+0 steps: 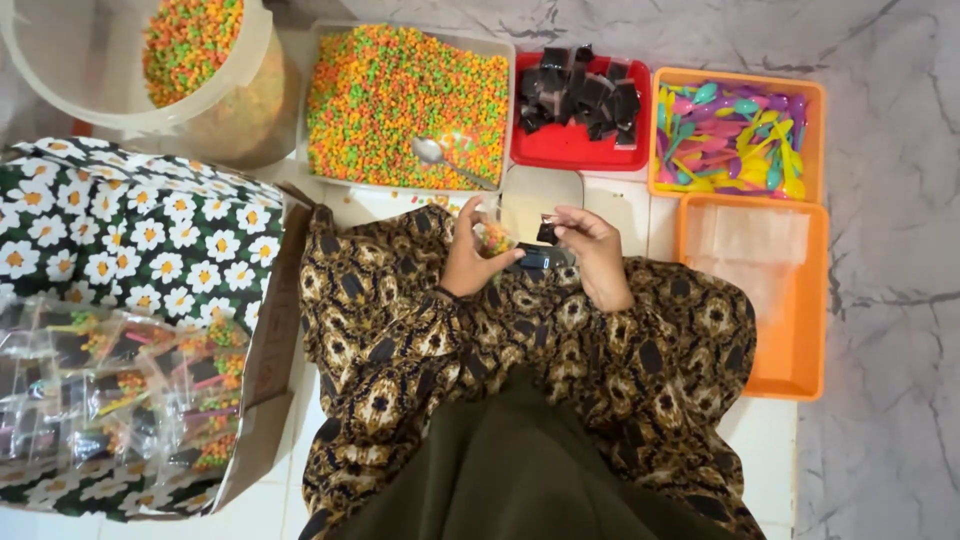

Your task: Packaging small colorful sprinkles into plastic bags and weighing them on a digital scale.

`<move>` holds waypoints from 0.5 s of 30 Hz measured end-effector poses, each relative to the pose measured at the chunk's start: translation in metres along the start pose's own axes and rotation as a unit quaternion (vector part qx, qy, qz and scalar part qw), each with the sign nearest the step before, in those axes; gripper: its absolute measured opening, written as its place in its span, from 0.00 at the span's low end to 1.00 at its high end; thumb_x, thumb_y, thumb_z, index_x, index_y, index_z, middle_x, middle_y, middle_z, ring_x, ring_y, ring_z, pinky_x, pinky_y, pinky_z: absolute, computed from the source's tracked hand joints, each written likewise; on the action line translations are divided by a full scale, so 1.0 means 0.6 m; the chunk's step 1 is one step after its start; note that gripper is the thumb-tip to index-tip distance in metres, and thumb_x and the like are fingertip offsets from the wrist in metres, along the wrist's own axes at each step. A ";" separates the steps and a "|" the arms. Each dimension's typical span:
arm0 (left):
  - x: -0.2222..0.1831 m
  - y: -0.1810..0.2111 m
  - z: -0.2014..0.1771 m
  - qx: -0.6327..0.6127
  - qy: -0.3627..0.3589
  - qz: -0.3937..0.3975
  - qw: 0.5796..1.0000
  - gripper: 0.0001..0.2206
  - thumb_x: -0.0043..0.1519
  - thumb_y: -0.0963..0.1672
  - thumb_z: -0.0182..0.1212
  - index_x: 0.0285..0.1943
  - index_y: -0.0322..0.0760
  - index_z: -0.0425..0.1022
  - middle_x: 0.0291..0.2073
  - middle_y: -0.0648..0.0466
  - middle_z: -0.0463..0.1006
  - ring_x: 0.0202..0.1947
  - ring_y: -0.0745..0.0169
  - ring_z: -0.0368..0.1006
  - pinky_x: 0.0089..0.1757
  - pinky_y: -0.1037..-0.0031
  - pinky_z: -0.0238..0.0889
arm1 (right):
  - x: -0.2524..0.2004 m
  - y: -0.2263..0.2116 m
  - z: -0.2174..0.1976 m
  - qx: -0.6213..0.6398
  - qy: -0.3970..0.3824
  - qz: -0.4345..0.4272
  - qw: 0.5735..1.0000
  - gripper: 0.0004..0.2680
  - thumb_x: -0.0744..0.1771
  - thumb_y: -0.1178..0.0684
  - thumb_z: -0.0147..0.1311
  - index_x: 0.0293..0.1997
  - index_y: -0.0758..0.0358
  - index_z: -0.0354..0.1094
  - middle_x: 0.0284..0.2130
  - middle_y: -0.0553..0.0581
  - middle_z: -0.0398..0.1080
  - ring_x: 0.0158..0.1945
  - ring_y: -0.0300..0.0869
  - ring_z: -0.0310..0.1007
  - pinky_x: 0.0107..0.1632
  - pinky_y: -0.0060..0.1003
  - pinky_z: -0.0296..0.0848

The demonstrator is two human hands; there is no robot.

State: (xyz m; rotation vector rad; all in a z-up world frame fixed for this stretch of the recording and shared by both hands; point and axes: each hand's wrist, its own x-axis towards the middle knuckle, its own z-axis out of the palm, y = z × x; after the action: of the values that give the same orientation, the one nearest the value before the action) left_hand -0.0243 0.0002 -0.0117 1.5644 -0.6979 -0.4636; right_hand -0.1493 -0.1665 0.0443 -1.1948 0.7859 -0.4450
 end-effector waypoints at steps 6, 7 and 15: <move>-0.029 0.049 -0.001 0.093 -0.028 0.073 0.993 0.40 0.53 0.45 0.79 0.73 0.36 0.58 0.52 0.43 0.66 0.59 0.34 0.65 0.60 0.45 0.58 | -0.072 -0.064 0.028 -0.092 0.025 -0.131 0.987 0.06 0.64 0.64 0.65 0.42 0.67 0.77 0.34 0.55 0.75 0.37 0.33 0.72 0.39 0.26 0.77; -0.033 0.055 0.000 0.092 -0.029 0.076 0.992 0.40 0.53 0.45 0.79 0.73 0.36 0.58 0.52 0.43 0.66 0.59 0.34 0.65 0.60 0.45 0.58 | -0.077 -0.068 0.029 -0.092 0.026 -0.133 0.986 0.06 0.64 0.64 0.65 0.42 0.67 0.77 0.34 0.55 0.75 0.37 0.33 0.72 0.39 0.26 0.77; -0.061 0.086 0.011 0.156 -0.055 0.114 0.980 0.42 0.52 0.45 0.79 0.75 0.38 0.57 0.55 0.41 0.65 0.61 0.31 0.63 0.60 0.41 0.58 | -0.127 -0.113 0.045 -0.043 0.049 -0.072 0.995 0.03 0.66 0.59 0.62 0.40 0.66 0.76 0.31 0.51 0.71 0.33 0.34 0.71 0.41 0.28 0.78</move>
State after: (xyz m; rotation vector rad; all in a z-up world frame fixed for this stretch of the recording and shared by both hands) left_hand -0.0636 0.0192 0.0345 1.7338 -1.0626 -0.2801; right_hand -0.1736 -0.1189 0.1355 -1.3222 0.8124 -0.5964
